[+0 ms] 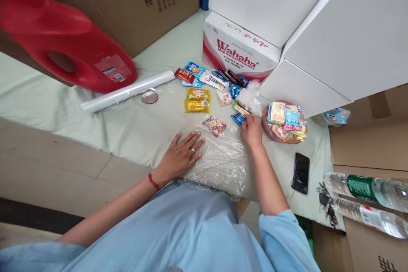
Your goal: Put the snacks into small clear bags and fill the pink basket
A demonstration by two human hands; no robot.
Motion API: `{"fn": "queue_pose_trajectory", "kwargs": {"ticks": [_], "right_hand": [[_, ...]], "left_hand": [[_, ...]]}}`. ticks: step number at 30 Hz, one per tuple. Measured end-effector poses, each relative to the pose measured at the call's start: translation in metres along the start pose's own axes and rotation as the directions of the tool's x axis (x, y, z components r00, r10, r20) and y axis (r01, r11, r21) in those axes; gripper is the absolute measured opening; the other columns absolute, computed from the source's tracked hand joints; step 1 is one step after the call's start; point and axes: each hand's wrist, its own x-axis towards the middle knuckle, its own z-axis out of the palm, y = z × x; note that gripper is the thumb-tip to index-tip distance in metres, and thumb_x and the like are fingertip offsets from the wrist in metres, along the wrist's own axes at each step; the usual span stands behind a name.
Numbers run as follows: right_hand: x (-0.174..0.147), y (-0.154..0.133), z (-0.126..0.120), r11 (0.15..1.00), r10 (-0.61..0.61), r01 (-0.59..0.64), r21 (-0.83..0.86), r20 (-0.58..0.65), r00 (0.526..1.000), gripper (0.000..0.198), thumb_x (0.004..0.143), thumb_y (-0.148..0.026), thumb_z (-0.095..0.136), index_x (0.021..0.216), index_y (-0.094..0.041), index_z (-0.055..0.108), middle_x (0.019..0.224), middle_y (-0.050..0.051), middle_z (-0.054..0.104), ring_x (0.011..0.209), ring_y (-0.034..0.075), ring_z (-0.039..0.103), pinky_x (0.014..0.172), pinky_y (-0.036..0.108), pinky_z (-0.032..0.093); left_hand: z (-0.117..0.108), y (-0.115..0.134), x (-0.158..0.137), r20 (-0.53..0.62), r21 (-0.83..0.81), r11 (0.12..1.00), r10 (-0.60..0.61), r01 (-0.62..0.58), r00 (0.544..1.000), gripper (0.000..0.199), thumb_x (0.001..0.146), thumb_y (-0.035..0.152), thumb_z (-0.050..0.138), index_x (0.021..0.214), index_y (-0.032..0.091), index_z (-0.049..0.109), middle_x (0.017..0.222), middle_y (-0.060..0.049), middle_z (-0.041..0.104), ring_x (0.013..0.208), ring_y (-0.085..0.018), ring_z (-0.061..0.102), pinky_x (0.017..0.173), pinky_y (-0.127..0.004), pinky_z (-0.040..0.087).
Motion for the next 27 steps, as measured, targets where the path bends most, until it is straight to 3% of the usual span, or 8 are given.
{"fn": "queue_pose_trajectory", "kwargs": {"ticks": [3, 6, 10, 14, 19, 23, 27], "right_hand": [[0.030, -0.001, 0.006, 0.985, 0.061, -0.058, -0.162, 0.011, 0.998, 0.055, 0.097, -0.027, 0.048, 0.148, -0.009, 0.061, 0.156, 0.023, 0.054, 0.132, 0.037, 0.060, 0.112, 0.051, 0.050], [0.040, 0.009, 0.001, 0.970, 0.079, -0.060, -0.235, 0.072, 0.994, 0.053, 0.099, -0.032, 0.050, 0.147, -0.012, 0.063, 0.156, 0.021, 0.055, 0.136, 0.037, 0.058, 0.113, 0.049, 0.049], [0.025, 0.024, -0.008, 0.949, 0.050, -0.016, -0.315, 0.101, 0.994, 0.055, 0.096, -0.027, 0.051, 0.150, -0.017, 0.061, 0.159, 0.017, 0.054, 0.133, 0.036, 0.060, 0.109, 0.049, 0.052], [0.001, 0.029, -0.009, 0.924, 0.113, -0.089, -0.373, 0.043, 0.993, 0.060, 0.094, -0.020, 0.050, 0.153, -0.020, 0.058, 0.162, 0.017, 0.050, 0.126, 0.037, 0.064, 0.100, 0.050, 0.056], [-0.009, 0.025, -0.013, 0.906, 0.163, -0.158, -0.393, -0.021, 0.986, 0.045, 0.102, -0.027, 0.048, 0.142, -0.019, 0.066, 0.143, 0.020, 0.066, 0.116, 0.035, 0.068, 0.096, 0.046, 0.055], [-0.013, 0.025, -0.026, 0.926, 0.155, -0.179, -0.333, -0.096, 0.983, 0.045, 0.103, -0.030, 0.041, 0.132, -0.015, 0.073, 0.122, 0.020, 0.076, 0.105, 0.035, 0.071, 0.093, 0.047, 0.053], [-0.038, 0.037, -0.039, 0.982, 0.177, -0.185, -0.039, -0.159, 0.971, 0.046, 0.099, -0.040, 0.047, 0.122, -0.013, 0.076, 0.105, 0.017, 0.081, 0.095, 0.032, 0.073, 0.088, 0.043, 0.056]], "left_hand": [[0.000, 0.000, -0.001, -0.021, -0.030, 1.000, -0.006, 0.005, 1.000, 0.054, 0.104, 0.036, 0.057, 0.157, 0.033, 0.054, 0.170, -0.010, 0.043, 0.159, -0.033, 0.040, 0.134, -0.064, 0.009], [0.000, 0.001, -0.001, -0.025, -0.046, 0.999, -0.011, 0.010, 1.000, 0.053, 0.104, 0.036, 0.057, 0.157, 0.033, 0.054, 0.169, -0.010, 0.044, 0.159, -0.032, 0.039, 0.134, -0.064, 0.009], [0.000, 0.000, -0.001, -0.016, -0.050, 0.999, -0.016, 0.016, 1.000, 0.053, 0.104, 0.036, 0.057, 0.157, 0.032, 0.054, 0.169, -0.010, 0.044, 0.159, -0.032, 0.039, 0.134, -0.064, 0.009], [0.001, -0.001, -0.001, -0.012, -0.046, 0.999, -0.005, 0.004, 1.000, 0.053, 0.104, 0.036, 0.055, 0.157, 0.031, 0.054, 0.170, -0.011, 0.043, 0.159, -0.032, 0.038, 0.133, -0.064, 0.007], [0.001, -0.001, -0.001, -0.010, -0.014, 1.000, 0.002, -0.002, 1.000, 0.053, 0.105, 0.036, 0.054, 0.158, 0.030, 0.053, 0.171, -0.011, 0.042, 0.160, -0.033, 0.037, 0.133, -0.063, 0.007], [0.002, -0.001, -0.002, -0.012, -0.015, 1.000, 0.003, -0.004, 1.000, 0.053, 0.105, 0.037, 0.054, 0.158, 0.030, 0.053, 0.170, -0.011, 0.042, 0.159, -0.033, 0.038, 0.133, -0.063, 0.007], [0.003, -0.002, -0.002, -0.001, 0.029, 1.000, 0.008, -0.008, 1.000, 0.053, 0.107, 0.038, 0.050, 0.159, 0.028, 0.051, 0.171, -0.010, 0.040, 0.160, -0.031, 0.036, 0.133, -0.061, 0.005]]}}
